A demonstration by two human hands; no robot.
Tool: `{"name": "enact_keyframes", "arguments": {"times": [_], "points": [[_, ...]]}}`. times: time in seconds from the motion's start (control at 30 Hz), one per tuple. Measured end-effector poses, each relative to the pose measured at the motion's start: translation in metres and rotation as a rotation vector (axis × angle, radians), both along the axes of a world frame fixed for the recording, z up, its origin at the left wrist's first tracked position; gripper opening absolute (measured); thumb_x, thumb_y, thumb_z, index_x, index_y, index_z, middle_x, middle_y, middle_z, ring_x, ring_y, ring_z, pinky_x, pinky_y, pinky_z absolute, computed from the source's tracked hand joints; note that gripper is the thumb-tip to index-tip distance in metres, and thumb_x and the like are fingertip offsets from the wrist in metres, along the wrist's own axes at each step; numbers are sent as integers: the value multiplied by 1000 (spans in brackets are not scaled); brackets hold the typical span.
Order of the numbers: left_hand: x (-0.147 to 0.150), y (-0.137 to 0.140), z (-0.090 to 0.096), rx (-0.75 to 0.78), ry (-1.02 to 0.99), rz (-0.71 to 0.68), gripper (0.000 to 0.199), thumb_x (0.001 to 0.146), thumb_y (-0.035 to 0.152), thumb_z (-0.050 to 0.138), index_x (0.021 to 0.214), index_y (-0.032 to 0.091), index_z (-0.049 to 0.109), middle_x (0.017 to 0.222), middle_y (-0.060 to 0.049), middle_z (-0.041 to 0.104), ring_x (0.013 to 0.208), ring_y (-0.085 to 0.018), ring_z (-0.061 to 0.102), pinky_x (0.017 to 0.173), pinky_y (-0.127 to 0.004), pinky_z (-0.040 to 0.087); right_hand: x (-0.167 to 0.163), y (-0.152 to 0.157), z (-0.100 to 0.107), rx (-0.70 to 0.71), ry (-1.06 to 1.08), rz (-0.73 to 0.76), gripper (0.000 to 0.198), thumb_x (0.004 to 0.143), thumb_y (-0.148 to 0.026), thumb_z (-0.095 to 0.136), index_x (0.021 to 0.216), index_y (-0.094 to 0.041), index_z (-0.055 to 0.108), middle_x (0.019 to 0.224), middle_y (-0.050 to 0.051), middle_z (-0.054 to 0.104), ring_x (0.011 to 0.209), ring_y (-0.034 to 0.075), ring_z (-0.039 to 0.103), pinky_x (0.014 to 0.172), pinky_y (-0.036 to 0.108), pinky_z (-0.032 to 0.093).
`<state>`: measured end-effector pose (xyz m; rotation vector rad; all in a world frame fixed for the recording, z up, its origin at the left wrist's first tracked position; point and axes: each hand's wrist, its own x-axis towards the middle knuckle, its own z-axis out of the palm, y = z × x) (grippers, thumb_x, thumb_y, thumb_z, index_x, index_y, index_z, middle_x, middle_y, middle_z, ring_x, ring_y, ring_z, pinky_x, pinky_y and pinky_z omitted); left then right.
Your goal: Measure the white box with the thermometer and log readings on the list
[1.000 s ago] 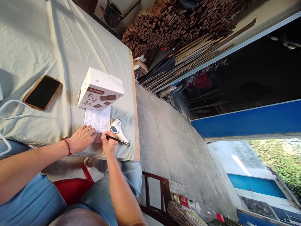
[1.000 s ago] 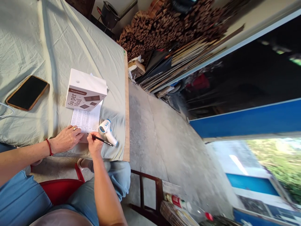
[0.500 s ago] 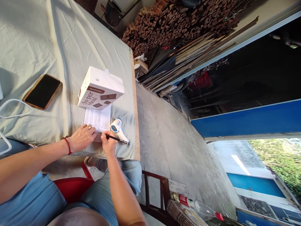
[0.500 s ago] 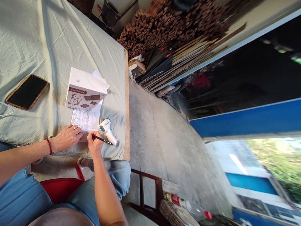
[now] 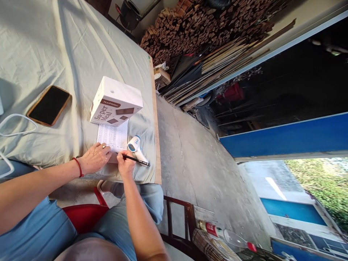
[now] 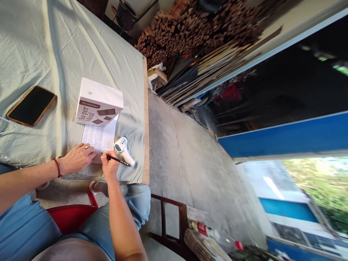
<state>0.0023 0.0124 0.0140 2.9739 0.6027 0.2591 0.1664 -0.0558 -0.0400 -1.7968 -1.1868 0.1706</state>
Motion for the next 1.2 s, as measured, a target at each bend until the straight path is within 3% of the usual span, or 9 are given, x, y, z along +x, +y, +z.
{"name": "enact_keyframes", "arguments": {"times": [0.17, 0.33, 0.43, 0.57, 0.7, 0.83, 0.9, 1.0, 1.2], "points": [[-8, 22, 13, -78, 15, 28, 22, 93, 24, 48, 84, 14, 66, 88, -11, 66, 88, -24, 61, 77, -37, 44, 1, -4, 1, 109, -40, -81, 23, 87, -39, 46, 82, -20, 57, 74, 3, 61, 69, 17, 58, 68, 32, 50], [-33, 82, 30, -189, -248, 534, 18, 86, 27, 55, 98, 17, 61, 100, -10, 65, 103, -27, 59, 87, -39, 47, 1, 19, 20, -5, -253, -1, 23, 91, -27, 43, 102, -19, 62, 98, 9, 65, 97, 23, 59, 89, 39, 46], [-40, 115, 25, -334, -500, 636, 60, 73, 33, 69, 126, 13, 49, 124, -15, 58, 118, -32, 53, 99, -48, 43, -6, 54, 27, -185, -365, 27, 27, 85, -15, 44, 104, -18, 64, 95, 11, 65, 96, 25, 58, 88, 40, 44], [-35, 139, 4, -614, -699, 479, 97, 61, 35, 77, 144, 15, 30, 144, -20, 44, 132, -36, 43, 107, -52, 38, -13, 79, 30, -260, -403, 122, 27, 82, -14, 50, 102, -20, 67, 84, 8, 65, 88, 24, 59, 84, 37, 44], [-27, 143, -7, -826, -803, 314, 80, 67, 27, 70, 139, 18, 37, 132, -16, 57, 118, -29, 57, 99, -47, 46, 17, 52, 33, -181, -395, 11, 39, 81, -27, 56, 119, -21, 62, 112, 11, 63, 105, 26, 56, 92, 40, 43], [-24, 133, 3, -983, -904, 341, 64, 75, 33, 66, 132, 17, 43, 123, -13, 63, 107, -24, 63, 91, -43, 51, 73, 11, 32, -406, -312, -280, 72, 60, -43, 77, 124, -16, 59, 127, 21, 57, 114, 36, 54, 88, 43, 44], [-23, 127, 10, -1043, -963, 408, 54, 79, 40, 63, 125, 15, 48, 115, -13, 66, 102, -23, 65, 87, -40, 53, 91, 0, 30, -479, -235, -201, 62, 59, -47, 76, 113, -18, 65, 115, 17, 64, 105, 33, 59, 81, 39, 45], [-23, 123, 14, -1020, -975, 504, 42, 83, 47, 59, 110, 14, 57, 99, -10, 70, 92, -22, 66, 78, -35, 53, 91, 2, 33, -387, -63, -58, 48, 66, -55, 67, 96, -19, 68, 88, 8, 68, 83, 25, 62, 68, 32, 45], [-26, 124, 12, -880, -886, 549, 42, 81, 53, 58, 102, 18, 62, 89, -6, 72, 85, -22, 64, 68, -30, 50, 26, 56, 73, -82, 432, 206, 42, 76, -62, 59, 78, -20, 57, 62, -2, 55, 55, 13, 50, 50, 25, 39]]}}
